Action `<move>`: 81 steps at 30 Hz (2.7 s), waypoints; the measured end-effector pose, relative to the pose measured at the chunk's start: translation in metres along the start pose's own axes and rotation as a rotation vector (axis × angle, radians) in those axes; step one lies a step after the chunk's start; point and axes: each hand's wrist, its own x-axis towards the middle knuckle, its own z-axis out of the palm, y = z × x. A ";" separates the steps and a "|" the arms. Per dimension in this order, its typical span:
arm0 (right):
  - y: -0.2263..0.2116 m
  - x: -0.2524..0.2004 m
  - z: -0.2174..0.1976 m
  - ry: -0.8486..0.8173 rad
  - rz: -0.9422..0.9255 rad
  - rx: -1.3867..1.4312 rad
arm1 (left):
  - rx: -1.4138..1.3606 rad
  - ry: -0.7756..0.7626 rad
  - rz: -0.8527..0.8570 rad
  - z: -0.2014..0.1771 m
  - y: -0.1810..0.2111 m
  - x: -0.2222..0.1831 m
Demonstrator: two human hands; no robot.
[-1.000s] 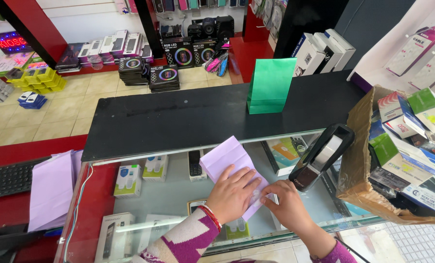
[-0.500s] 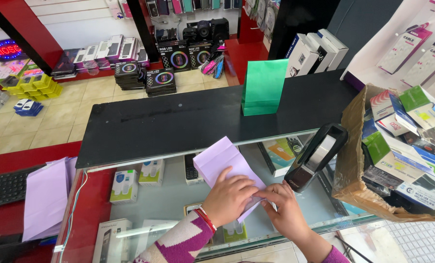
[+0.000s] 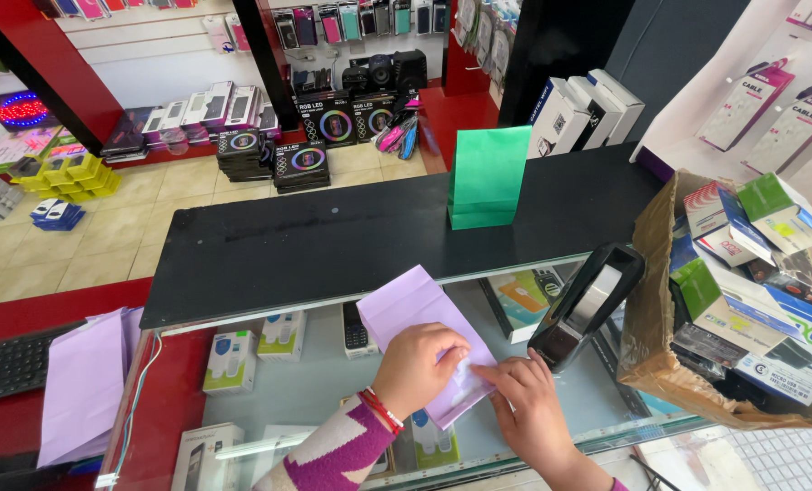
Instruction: The person puts small retail items into colored paper bags, folds the top of each bag, and secures them with tape.
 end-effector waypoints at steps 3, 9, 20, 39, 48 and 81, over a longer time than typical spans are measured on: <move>-0.001 0.000 -0.001 0.008 0.004 0.021 | -0.055 -0.013 -0.231 -0.003 0.003 0.001; -0.010 0.006 -0.003 -0.003 0.027 -0.014 | -0.043 -0.036 -0.217 0.003 0.002 -0.006; -0.001 0.006 0.018 -0.191 0.017 -0.160 | 0.270 -0.054 0.060 0.036 -0.001 -0.039; -0.004 0.009 0.015 -0.176 0.019 -0.116 | 0.315 -0.221 -0.046 0.047 -0.004 -0.063; -0.004 0.006 0.015 -0.183 0.039 -0.125 | 0.134 -0.271 -0.190 0.026 0.010 -0.051; -0.050 0.067 -0.048 -0.428 -0.156 -0.073 | 0.039 0.293 -0.851 -0.084 -0.108 -0.074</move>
